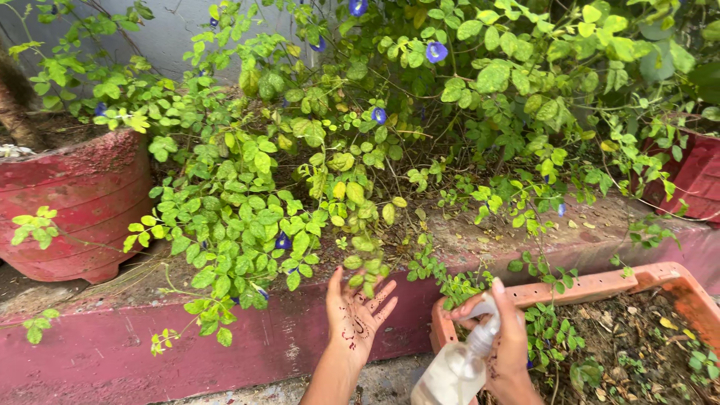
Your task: The person sprays water on a plant and its blue flowers using a spray bottle while touching the leaves by hand.
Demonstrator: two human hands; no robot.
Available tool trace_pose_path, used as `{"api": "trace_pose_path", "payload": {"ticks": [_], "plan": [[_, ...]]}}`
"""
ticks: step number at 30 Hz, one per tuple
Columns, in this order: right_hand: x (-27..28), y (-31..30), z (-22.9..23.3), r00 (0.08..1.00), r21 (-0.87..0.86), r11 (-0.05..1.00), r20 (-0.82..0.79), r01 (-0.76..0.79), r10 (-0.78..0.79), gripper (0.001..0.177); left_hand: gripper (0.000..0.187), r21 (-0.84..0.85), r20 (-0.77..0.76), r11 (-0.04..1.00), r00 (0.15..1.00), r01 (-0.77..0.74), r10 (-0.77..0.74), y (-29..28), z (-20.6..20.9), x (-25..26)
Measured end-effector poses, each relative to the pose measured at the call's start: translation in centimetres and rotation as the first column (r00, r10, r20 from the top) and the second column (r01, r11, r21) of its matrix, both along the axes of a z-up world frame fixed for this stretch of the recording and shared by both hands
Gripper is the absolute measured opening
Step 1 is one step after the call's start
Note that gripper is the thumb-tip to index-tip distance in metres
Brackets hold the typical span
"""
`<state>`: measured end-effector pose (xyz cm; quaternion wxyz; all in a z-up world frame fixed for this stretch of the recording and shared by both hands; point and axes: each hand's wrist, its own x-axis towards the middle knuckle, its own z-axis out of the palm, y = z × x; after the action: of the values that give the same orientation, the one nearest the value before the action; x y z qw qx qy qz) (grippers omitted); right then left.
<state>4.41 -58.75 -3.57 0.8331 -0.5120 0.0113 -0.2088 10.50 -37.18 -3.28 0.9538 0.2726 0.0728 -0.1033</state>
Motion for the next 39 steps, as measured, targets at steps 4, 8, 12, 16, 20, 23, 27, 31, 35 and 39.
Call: {"api": "trace_pose_path", "payload": {"ticks": [4, 8, 12, 16, 20, 23, 27, 31, 35, 39], "plan": [[-0.5, -2.7, 1.0, 0.998, 0.008, 0.999, 0.053, -0.039, 0.038, 0.062, 0.072, -0.136, -0.155, 0.984, 0.984, -0.111, 0.089, -1.2, -1.7, -0.2], [-0.5, -5.4, 1.6, 1.0, -0.057, 0.998, 0.011, 0.018, -0.017, 0.063, 0.079, -0.141, -0.159, 0.985, 0.984, -0.102, 0.079, -3.1, -5.6, 1.5], [-0.8, -7.6, 0.1, 0.994, -0.18, 0.982, -0.088, 0.05, -0.066, 0.069, 0.08, -0.047, -0.091, 0.998, 0.995, -0.044, 0.039, -6.1, -9.6, 3.6], [-0.6, -8.7, -1.5, 0.98, -0.246, 0.968, -0.175, 0.051, -0.096, 0.071, 0.082, 0.09, -0.08, 0.996, 0.997, -0.001, 0.009, -8.4, -9.9, 4.7], [0.4, -8.7, -2.8, 0.985, -0.217, 0.972, -0.131, 0.084, -0.115, 0.061, 0.086, 0.102, -0.023, 0.995, 1.0, 0.007, -0.005, -9.5, -8.8, 5.7], [1.0, -9.3, -4.4, 0.991, -0.208, 0.975, -0.092, 0.072, -0.093, 0.065, 0.09, 0.076, 0.002, 0.997, 1.0, 0.01, -0.01, -9.9, -8.8, 6.1], [1.5, -9.4, -4.8, 0.996, -0.204, 0.978, -0.069, 0.044, -0.059, 0.067, 0.095, -0.014, 0.025, 1.0, 0.999, 0.02, -0.02, -10.2, -9.2, 6.7], [1.5, -9.1, -4.0, 0.986, -0.274, 0.954, -0.074, 0.123, -0.149, 0.058, 0.102, 0.011, 0.017, 0.999, 0.999, 0.049, -0.049, -10.5, -9.1, 7.0], [1.4, -8.7, -5.0, 0.975, -0.306, 0.943, -0.135, 0.13, -0.178, 0.068, 0.108, 0.037, 0.013, 0.995, 0.995, 0.096, -0.096, -11.2, -8.5, 6.7], [1.3, -8.6, -4.8, 0.962, -0.269, 0.955, -0.202, 0.127, -0.185, 0.064, 0.112, 0.081, 0.086, 0.98, 0.978, 0.184, -0.191, -11.7, -8.0, 6.8]]}}
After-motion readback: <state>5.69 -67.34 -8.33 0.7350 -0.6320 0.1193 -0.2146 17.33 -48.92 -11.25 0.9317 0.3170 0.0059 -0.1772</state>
